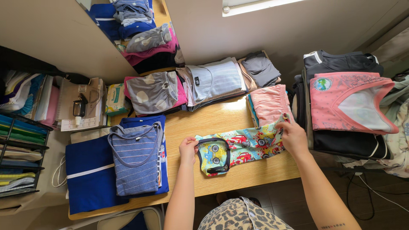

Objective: The person folds multiple clothing items one by one on a wooden desk, including shirts, shorts, t-shirts, and patterned children's clothes, then arranges them into sorted stacks.

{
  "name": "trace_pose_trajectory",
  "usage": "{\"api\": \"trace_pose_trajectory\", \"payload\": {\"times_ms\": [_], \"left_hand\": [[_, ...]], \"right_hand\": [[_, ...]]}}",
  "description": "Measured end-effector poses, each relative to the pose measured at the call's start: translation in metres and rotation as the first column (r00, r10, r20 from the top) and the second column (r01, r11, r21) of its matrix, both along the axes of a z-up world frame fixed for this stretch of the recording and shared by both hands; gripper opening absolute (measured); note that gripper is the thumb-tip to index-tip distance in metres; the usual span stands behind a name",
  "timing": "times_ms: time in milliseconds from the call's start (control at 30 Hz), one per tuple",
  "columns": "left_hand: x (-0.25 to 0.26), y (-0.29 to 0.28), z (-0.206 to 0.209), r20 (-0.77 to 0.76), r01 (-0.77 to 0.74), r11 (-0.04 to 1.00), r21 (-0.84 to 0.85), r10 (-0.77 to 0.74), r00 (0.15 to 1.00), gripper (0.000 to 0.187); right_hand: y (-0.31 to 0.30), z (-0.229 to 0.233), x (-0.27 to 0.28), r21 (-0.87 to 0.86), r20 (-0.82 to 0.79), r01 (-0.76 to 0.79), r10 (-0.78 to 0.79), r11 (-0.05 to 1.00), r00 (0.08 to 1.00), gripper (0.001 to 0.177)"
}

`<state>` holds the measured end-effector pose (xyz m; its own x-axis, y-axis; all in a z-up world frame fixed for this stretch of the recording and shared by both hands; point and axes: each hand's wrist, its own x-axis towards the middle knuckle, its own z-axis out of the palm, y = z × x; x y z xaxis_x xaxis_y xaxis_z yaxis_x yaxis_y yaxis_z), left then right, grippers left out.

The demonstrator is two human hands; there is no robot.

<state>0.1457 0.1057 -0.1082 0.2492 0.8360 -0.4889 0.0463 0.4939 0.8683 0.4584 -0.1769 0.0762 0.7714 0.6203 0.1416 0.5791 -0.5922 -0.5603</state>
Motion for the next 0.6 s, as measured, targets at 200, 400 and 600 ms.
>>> {"api": "trace_pose_trajectory", "payload": {"times_ms": [200, 400, 600], "left_hand": [[-0.016, -0.019, 0.002, 0.153, 0.029, 0.948, -0.318, 0.021, 0.988, 0.024], [-0.023, -0.013, -0.009, 0.396, 0.028, 0.878, -0.479, 0.187, 0.899, 0.036], [-0.049, 0.008, 0.002, 0.506, -0.126, 0.933, -0.337, 0.293, 0.811, 0.045]], "right_hand": [[0.024, -0.042, 0.016, -0.351, -0.003, -0.052, 0.055, 0.935, 0.998, 0.039], [0.038, -0.068, 0.028, -0.508, -0.09, -0.118, 0.084, 0.853, 0.992, 0.052], [0.044, -0.058, 0.034, -0.54, -0.185, -0.125, 0.027, 0.833, 0.982, 0.055]]}}
